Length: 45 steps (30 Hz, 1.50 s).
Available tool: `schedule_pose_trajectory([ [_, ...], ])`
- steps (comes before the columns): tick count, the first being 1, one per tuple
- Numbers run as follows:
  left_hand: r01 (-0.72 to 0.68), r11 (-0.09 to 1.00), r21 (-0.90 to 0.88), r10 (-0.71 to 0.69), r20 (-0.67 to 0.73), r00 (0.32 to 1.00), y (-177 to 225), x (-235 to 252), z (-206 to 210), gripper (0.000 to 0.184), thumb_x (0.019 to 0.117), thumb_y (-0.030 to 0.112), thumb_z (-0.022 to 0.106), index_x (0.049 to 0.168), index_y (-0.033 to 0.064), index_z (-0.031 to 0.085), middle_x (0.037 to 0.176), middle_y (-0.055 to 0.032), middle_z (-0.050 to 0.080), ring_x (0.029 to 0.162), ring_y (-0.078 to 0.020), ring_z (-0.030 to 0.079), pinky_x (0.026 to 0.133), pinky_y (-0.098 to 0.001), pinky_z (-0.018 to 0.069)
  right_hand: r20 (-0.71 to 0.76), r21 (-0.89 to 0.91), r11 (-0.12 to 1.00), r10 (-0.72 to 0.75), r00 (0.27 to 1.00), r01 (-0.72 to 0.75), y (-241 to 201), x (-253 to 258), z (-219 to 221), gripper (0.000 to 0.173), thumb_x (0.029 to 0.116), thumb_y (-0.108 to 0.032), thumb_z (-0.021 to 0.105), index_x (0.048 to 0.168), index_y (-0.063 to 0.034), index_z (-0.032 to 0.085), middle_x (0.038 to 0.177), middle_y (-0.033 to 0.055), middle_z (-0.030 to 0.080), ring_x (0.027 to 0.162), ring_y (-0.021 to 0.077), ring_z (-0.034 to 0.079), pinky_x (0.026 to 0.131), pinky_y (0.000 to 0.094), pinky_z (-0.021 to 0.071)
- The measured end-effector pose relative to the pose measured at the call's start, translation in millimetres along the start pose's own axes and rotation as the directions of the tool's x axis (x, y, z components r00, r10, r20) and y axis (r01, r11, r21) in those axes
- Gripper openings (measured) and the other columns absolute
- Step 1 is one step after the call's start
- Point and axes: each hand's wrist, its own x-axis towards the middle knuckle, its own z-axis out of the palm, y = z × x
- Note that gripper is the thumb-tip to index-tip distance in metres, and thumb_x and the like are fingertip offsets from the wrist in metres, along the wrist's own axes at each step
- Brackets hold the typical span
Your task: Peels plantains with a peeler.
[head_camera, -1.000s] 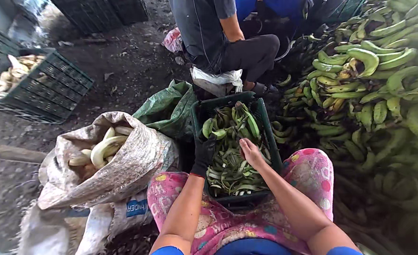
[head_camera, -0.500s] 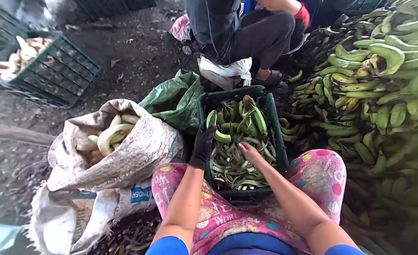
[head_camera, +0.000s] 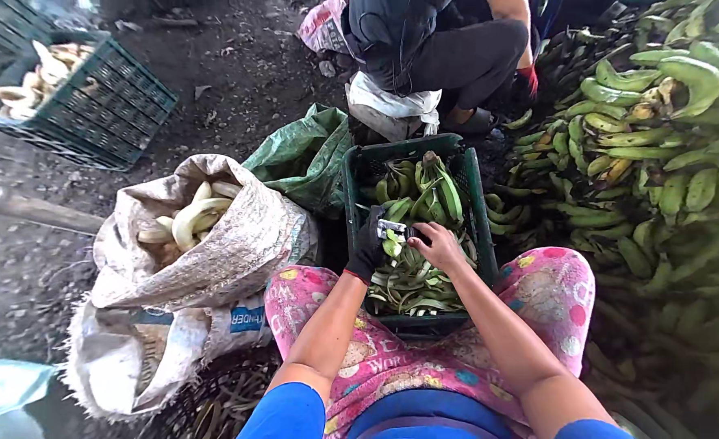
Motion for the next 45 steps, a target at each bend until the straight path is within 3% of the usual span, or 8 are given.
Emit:
schedule_pose_trajectory([
  [6, 0.412, 0.725, -0.552, -0.425, 0.111, 0.898, 14, -24, 35, 0.041, 0.111, 0.043, 0.028, 0.113, 0.0144, 0.057, 0.076, -0.0031, 0.059, 0.056, -0.0127, 0.056, 0.049, -0.029, 0.0497, -0.41, -0.057, 0.966, 0.208, 0.888, -0.253, 17, 23, -14, 0.052, 0.1031, -0.047, 0.058, 0.137, -0.0074, 0.064, 0.125, 0.0297, 0.065, 0.117, 0.0503, 0.061, 0.096, 0.07, 0.0445],
  [17, 0.051, 0.998, 0.031, -0.043, -0.202, 0.978, -16, 0, -10, 0.054, 0.1092, 0.04, 0.036, 0.152, 0.0079, 0.041, 0.146, -0.016, 0.053, 0.13, -0.0233, 0.054, 0.109, -0.0479, 0.0445, 0.091, 0.108, 0.994, 0.005, 0.996, -0.015, -14, -14, 4, 0.052, 0.1045, -0.048, 0.053, 0.138, -0.0106, 0.065, 0.131, 0.0197, 0.066, 0.123, 0.0389, 0.062, 0.105, 0.0622, 0.0456],
  [24, 0.489, 0.739, -0.463, -0.239, 0.498, 0.833, 2, -18, 12, 0.04, 0.1094, 0.043, 0.031, 0.121, 0.0161, 0.058, 0.086, -0.001, 0.066, 0.069, -0.0085, 0.062, 0.06, -0.0238, 0.0543, -0.459, -0.123, 0.99, 0.006, 0.889, -0.07, 24, 19, -9, 0.046, 0.1004, -0.043, 0.063, 0.135, -0.0131, 0.068, 0.119, 0.0249, 0.068, 0.111, 0.0462, 0.064, 0.095, 0.0674, 0.0453],
  [29, 0.128, 0.976, -0.177, -0.153, -0.136, 0.979, -17, -6, 2, 0.043, 0.1113, 0.034, 0.034, 0.143, 0.0102, 0.05, 0.123, -0.0089, 0.063, 0.105, -0.0125, 0.061, 0.09, -0.0348, 0.0531, -0.146, 0.017, 0.997, 0.081, 0.986, -0.08, -13, -1, -5, 0.048, 0.1057, -0.046, 0.053, 0.14, -0.0139, 0.063, 0.127, 0.0216, 0.068, 0.115, 0.0428, 0.065, 0.095, 0.0668, 0.0498],
  [34, -0.149, 0.955, -0.257, -0.054, -0.643, 0.764, 6, 19, 7, 0.049, 0.1109, 0.022, 0.031, 0.152, -0.0039, 0.029, 0.142, -0.0178, 0.049, 0.125, -0.0129, 0.051, 0.108, -0.0294, 0.0424, -0.066, 0.02, 1.0, 0.004, 0.998, -0.003, -32, -23, 14, 0.051, 0.1049, -0.049, 0.052, 0.139, -0.0131, 0.065, 0.119, 0.0212, 0.069, 0.112, 0.0417, 0.066, 0.095, 0.0632, 0.0493],
  [39, 0.119, 0.834, -0.539, -0.116, 0.041, 0.992, -7, -7, 1, 0.026, 0.1046, 0.033, 0.049, 0.123, 0.0201, 0.061, 0.097, 0.0029, 0.067, 0.078, -0.0044, 0.061, 0.066, -0.0246, 0.0536, -0.177, -0.065, 0.997, 0.032, 0.984, -0.045, 0, 3, 2, 0.047, 0.1041, -0.047, 0.056, 0.139, -0.0166, 0.065, 0.122, 0.0232, 0.068, 0.116, 0.0444, 0.064, 0.098, 0.0657, 0.0472],
  [41, 0.385, 0.703, -0.598, -0.09, 0.461, 0.883, 2, -6, 1, 0.026, 0.1033, 0.03, 0.046, 0.12, 0.0161, 0.061, 0.095, 0.0001, 0.069, 0.08, -0.0089, 0.067, 0.068, -0.0265, 0.0583, -0.217, -0.051, 0.987, 0.139, 0.966, -0.153, 14, 16, -10, 0.047, 0.1057, -0.047, 0.053, 0.14, -0.017, 0.064, 0.125, 0.0247, 0.067, 0.118, 0.0462, 0.063, 0.098, 0.0679, 0.0451],
  [45, 0.302, 0.816, -0.493, -0.156, 0.315, 0.936, -5, -6, 5, 0.036, 0.108, 0.037, 0.038, 0.13, 0.0166, 0.057, 0.105, -0.001, 0.068, 0.087, -0.0102, 0.065, 0.075, -0.0306, 0.0574, -0.208, 0.001, 0.983, 0.179, 0.962, -0.183, 7, 9, -16, 0.054, 0.1065, -0.053, 0.046, 0.141, -0.0148, 0.063, 0.129, 0.0239, 0.066, 0.119, 0.0456, 0.063, 0.097, 0.0692, 0.0458],
])
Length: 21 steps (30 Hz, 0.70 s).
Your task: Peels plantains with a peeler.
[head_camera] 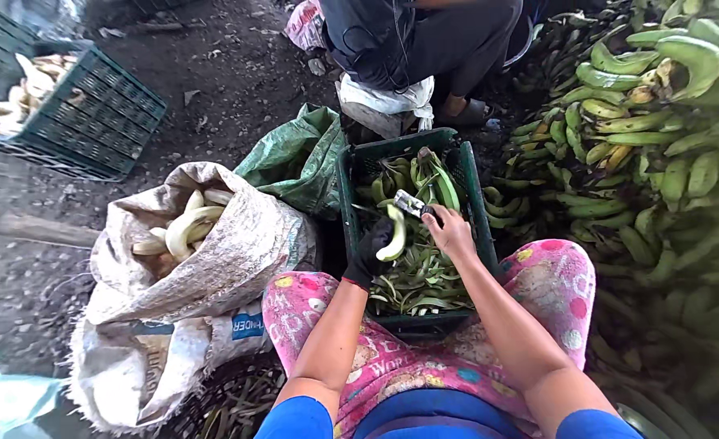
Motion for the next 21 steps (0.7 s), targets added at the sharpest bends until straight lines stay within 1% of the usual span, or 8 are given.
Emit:
schedule_pose_trajectory([
  [3, -0.172, 0.922, 0.346, 0.325, -0.453, 0.83, -4, 9, -3, 0.043, 0.1089, 0.032, 0.04, 0.145, 0.0103, 0.048, 0.131, -0.0112, 0.06, 0.114, -0.0168, 0.06, 0.095, -0.0405, 0.0527, 0.032, 0.015, 0.996, -0.086, 0.996, 0.086, -23, -27, 15, 0.053, 0.1025, -0.053, 0.056, 0.139, -0.016, 0.065, 0.124, 0.0218, 0.068, 0.116, 0.043, 0.064, 0.098, 0.0663, 0.0463],
  [6, -0.307, 0.93, 0.203, 0.338, -0.804, 0.49, 17, 29, 10, 0.044, 0.1103, 0.023, 0.036, 0.148, 0.0, 0.034, 0.131, -0.0172, 0.052, 0.111, -0.0167, 0.054, 0.098, -0.0359, 0.0476, 0.024, -0.013, 0.989, -0.147, 0.989, 0.147, -38, -46, 30, 0.051, 0.1005, -0.051, 0.06, 0.137, -0.0161, 0.067, 0.115, 0.0217, 0.069, 0.11, 0.0425, 0.065, 0.094, 0.0635, 0.047],
  [7, -0.329, 0.933, 0.147, 0.292, -0.845, 0.448, 23, 29, 15, 0.044, 0.1103, 0.024, 0.036, 0.148, 0.0017, 0.035, 0.13, -0.0167, 0.052, 0.11, -0.0171, 0.054, 0.096, -0.0368, 0.0484, 0.024, -0.018, 0.99, -0.14, 0.99, 0.14, -39, -46, 33, 0.051, 0.1011, -0.051, 0.059, 0.138, -0.0166, 0.067, 0.115, 0.0219, 0.069, 0.11, 0.0428, 0.065, 0.094, 0.0635, 0.0468],
  [11, -0.237, 0.965, 0.112, 0.259, -0.542, 0.8, 7, 4, 9, 0.044, 0.1087, 0.044, 0.038, 0.145, 0.0201, 0.048, 0.129, -0.0058, 0.061, 0.109, -0.0153, 0.061, 0.09, -0.0414, 0.0543, -0.024, -0.042, 0.99, -0.136, 0.99, 0.135, -20, -17, 22, 0.05, 0.103, -0.05, 0.057, 0.14, -0.0181, 0.065, 0.122, 0.0238, 0.067, 0.113, 0.0457, 0.063, 0.096, 0.0659, 0.0466],
  [14, -0.104, 0.97, 0.219, 0.133, -0.126, 0.983, 2, 0, -7, 0.034, 0.1084, 0.031, 0.042, 0.136, 0.0156, 0.055, 0.114, -0.001, 0.066, 0.096, -0.0081, 0.064, 0.084, -0.0322, 0.0559, -0.048, -0.087, 0.977, -0.201, 0.978, 0.197, 2, 5, 6, 0.046, 0.1042, -0.047, 0.056, 0.139, -0.0185, 0.066, 0.122, 0.0234, 0.067, 0.112, 0.0449, 0.063, 0.098, 0.0656, 0.0456],
  [16, 0.003, 0.874, 0.486, -0.07, 0.12, 0.99, 7, 2, -6, 0.025, 0.1015, 0.01, 0.048, 0.125, 0.0063, 0.055, 0.099, -0.0021, 0.062, 0.086, -0.0061, 0.06, 0.079, -0.0267, 0.0529, 0.007, -0.097, 0.976, -0.198, 0.98, 0.197, 10, 14, -5, 0.045, 0.1057, -0.046, 0.052, 0.139, -0.0199, 0.066, 0.125, 0.022, 0.067, 0.118, 0.0438, 0.062, 0.101, 0.0666, 0.0418],
  [18, 0.005, 0.725, 0.689, -0.221, 0.225, 0.949, 7, 4, 0, 0.042, 0.1004, 0.01, 0.058, 0.141, 0.001, 0.054, 0.116, -0.0153, 0.068, 0.1, -0.0169, 0.065, 0.091, -0.0368, 0.0539, 0.067, -0.113, 0.973, -0.193, 0.979, 0.2, 14, 17, -12, 0.046, 0.106, -0.049, 0.05, 0.139, -0.0211, 0.066, 0.127, 0.0208, 0.068, 0.12, 0.0429, 0.062, 0.102, 0.0668, 0.0409],
  [21, 0.105, 0.903, 0.417, -0.108, -0.016, 0.994, 11, 4, 9, 0.042, 0.1049, 0.007, 0.042, 0.147, 0.0032, 0.043, 0.116, -0.0084, 0.062, 0.096, -0.0071, 0.06, 0.086, -0.027, 0.0517, 0.0, -0.048, 0.982, -0.18, 0.984, 0.18, 12, 7, -12, 0.05, 0.105, -0.051, 0.051, 0.139, -0.0172, 0.066, 0.125, 0.0223, 0.068, 0.117, 0.044, 0.063, 0.098, 0.0668, 0.0441],
])
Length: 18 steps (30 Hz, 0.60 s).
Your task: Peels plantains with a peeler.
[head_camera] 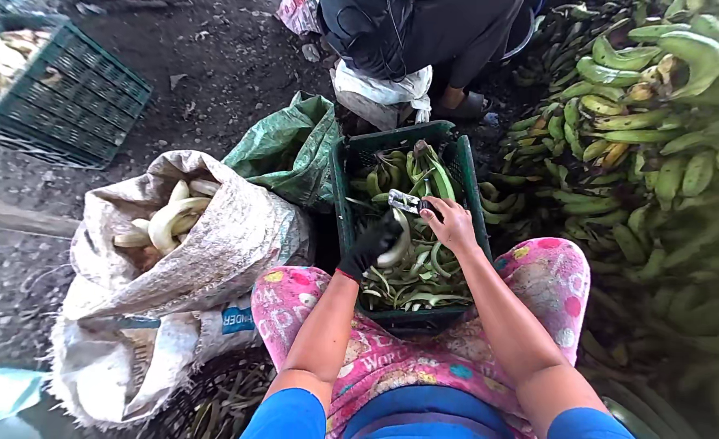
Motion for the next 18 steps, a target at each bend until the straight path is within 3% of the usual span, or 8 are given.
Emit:
schedule_pose_trajectory([
  [3, -0.264, 0.833, -0.487, 0.121, -0.305, 0.945, -3, 15, -5, 0.031, 0.1102, 0.024, 0.032, 0.127, 0.0086, 0.054, 0.1, -0.0022, 0.066, 0.087, -0.0086, 0.065, 0.078, -0.0295, 0.0575, -0.093, 0.032, 0.995, -0.095, 0.991, 0.099, -13, -17, 15, 0.05, 0.1018, -0.05, 0.058, 0.135, -0.014, 0.068, 0.117, 0.0216, 0.069, 0.108, 0.0424, 0.066, 0.092, 0.0648, 0.0498],
  [4, -0.35, 0.772, -0.53, 0.144, -0.391, 0.909, -5, 19, -7, 0.03, 0.11, 0.029, 0.032, 0.119, 0.0111, 0.054, 0.095, -0.0003, 0.066, 0.084, -0.0084, 0.065, 0.074, -0.0295, 0.0582, -0.124, 0.03, 0.988, -0.145, 0.982, 0.15, -19, -23, 22, 0.048, 0.0996, -0.049, 0.062, 0.133, -0.0141, 0.07, 0.113, 0.0206, 0.07, 0.104, 0.0413, 0.067, 0.089, 0.0636, 0.0507],
  [6, -0.495, 0.723, -0.483, 0.197, -0.542, 0.817, -12, 21, -10, 0.031, 0.1091, 0.026, 0.034, 0.121, 0.006, 0.054, 0.097, -0.0034, 0.063, 0.085, -0.01, 0.062, 0.077, -0.0299, 0.0565, -0.182, 0.008, 0.973, -0.225, 0.957, 0.231, -33, -36, 39, 0.047, 0.0953, -0.048, 0.068, 0.129, -0.0153, 0.073, 0.109, 0.019, 0.071, 0.101, 0.0399, 0.067, 0.088, 0.062, 0.0511],
  [9, -0.555, 0.586, -0.59, 0.118, -0.616, 0.779, -7, 23, -10, 0.03, 0.1102, 0.024, 0.028, 0.104, 0.0131, 0.055, 0.083, 0.0028, 0.062, 0.073, -0.0045, 0.062, 0.066, -0.0224, 0.0553, -0.254, -0.037, 0.963, -0.267, 0.93, 0.266, -48, -44, 56, 0.045, 0.092, -0.047, 0.071, 0.125, -0.0164, 0.075, 0.103, 0.0191, 0.07, 0.096, 0.0395, 0.068, 0.085, 0.0602, 0.0503],
  [11, -0.581, 0.608, -0.542, 0.157, -0.635, 0.756, -1, 18, -4, 0.028, 0.1059, 0.012, 0.029, 0.097, 0.0106, 0.056, 0.078, 0.0035, 0.062, 0.069, -0.0023, 0.061, 0.064, -0.0193, 0.0543, -0.237, -0.016, 0.974, -0.225, 0.945, 0.227, -52, -39, 53, 0.044, 0.0944, -0.045, 0.069, 0.128, -0.0159, 0.073, 0.106, 0.0203, 0.07, 0.098, 0.0411, 0.067, 0.086, 0.0618, 0.05],
  [12, -0.601, 0.651, -0.464, 0.254, -0.613, 0.748, -3, 13, -3, 0.021, 0.1025, 0.006, 0.037, 0.101, 0.0047, 0.058, 0.084, -0.0004, 0.061, 0.075, -0.0056, 0.06, 0.07, -0.0227, 0.0535, -0.216, 0.006, 0.981, -0.188, 0.958, 0.194, -52, -35, 49, 0.044, 0.0969, -0.045, 0.066, 0.13, -0.0159, 0.072, 0.108, 0.0204, 0.07, 0.1, 0.0414, 0.067, 0.087, 0.0628, 0.05],
  [16, -0.378, 0.553, -0.743, 0.309, -0.239, 0.921, -3, 15, -6, 0.043, 0.1072, 0.046, 0.03, 0.11, 0.0195, 0.064, 0.098, 0.0005, 0.069, 0.09, -0.0114, 0.067, 0.08, -0.0327, 0.0581, -0.182, 0.074, 0.989, -0.115, 0.976, 0.13, -43, -19, 31, 0.05, 0.1033, -0.049, 0.053, 0.134, -0.0138, 0.07, 0.113, 0.0216, 0.069, 0.102, 0.0414, 0.066, 0.089, 0.0643, 0.0486],
  [18, -0.303, 0.6, -0.741, 0.243, -0.192, 0.951, 12, 11, -10, 0.044, 0.1082, 0.04, 0.024, 0.103, 0.0183, 0.062, 0.091, -0.0004, 0.069, 0.085, -0.0122, 0.068, 0.075, -0.0325, 0.059, -0.224, 0.019, 0.988, -0.146, 0.964, 0.154, -38, -21, 31, 0.051, 0.1016, -0.051, 0.054, 0.131, -0.0134, 0.071, 0.109, 0.0208, 0.069, 0.1, 0.0407, 0.067, 0.086, 0.0633, 0.0488],
])
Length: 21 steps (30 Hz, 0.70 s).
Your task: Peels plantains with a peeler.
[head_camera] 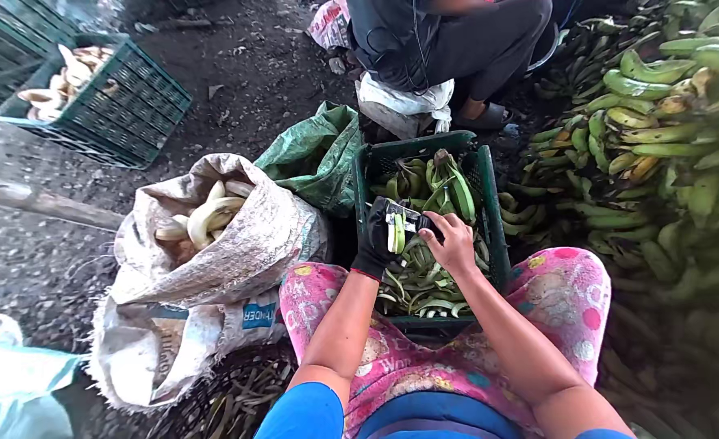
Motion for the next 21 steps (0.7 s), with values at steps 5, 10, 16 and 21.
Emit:
schedule_pose_trajectory([
  [5, 0.015, 0.738, 0.675, 0.111, -0.144, 0.983, -2, -22, -3, 0.036, 0.1076, 0.037, 0.038, 0.13, 0.0158, 0.057, 0.107, -0.0034, 0.065, 0.088, -0.0111, 0.062, 0.074, -0.0332, 0.0548, 0.015, -0.135, 0.991, 0.024, 1.0, -0.022, 6, -1, 1, 0.044, 0.1009, -0.045, 0.06, 0.133, -0.0158, 0.07, 0.11, 0.0224, 0.069, 0.099, 0.0433, 0.066, 0.087, 0.0633, 0.0489],
  [10, -0.057, 0.454, 0.889, 0.056, 0.036, 0.998, -7, -27, 18, 0.047, 0.1092, 0.026, 0.037, 0.147, 0.0, 0.047, 0.135, -0.0206, 0.059, 0.117, -0.0232, 0.06, 0.101, -0.0427, 0.0493, 0.299, -0.081, 0.915, 0.401, 0.866, -0.396, 20, 27, -22, 0.051, 0.1114, -0.048, 0.033, 0.136, -0.0178, 0.066, 0.132, 0.0212, 0.066, 0.124, 0.0445, 0.06, 0.098, 0.0698, 0.0425],
  [16, -0.208, 0.477, 0.854, -0.009, 0.241, 0.97, -5, -21, 8, 0.052, 0.1054, 0.026, 0.042, 0.147, -0.0044, 0.048, 0.149, -0.0187, 0.052, 0.133, -0.0188, 0.054, 0.115, -0.0362, 0.0411, 0.265, -0.124, 0.858, 0.513, 0.816, -0.499, 24, 29, -31, 0.056, 0.1096, -0.053, 0.036, 0.132, -0.0124, 0.067, 0.127, 0.0238, 0.067, 0.118, 0.0457, 0.063, 0.094, 0.0681, 0.0477],
  [21, 0.066, 0.736, 0.673, -0.037, -0.057, 0.998, -11, -19, -5, 0.043, 0.1098, 0.043, 0.033, 0.134, 0.0173, 0.059, 0.107, -0.0031, 0.068, 0.087, -0.0103, 0.065, 0.075, -0.0307, 0.0564, 0.246, -0.044, 0.948, 0.315, 0.917, -0.314, 26, 20, -31, 0.054, 0.107, -0.05, 0.047, 0.134, -0.0067, 0.065, 0.126, 0.0272, 0.065, 0.112, 0.0473, 0.064, 0.092, 0.0676, 0.0497],
])
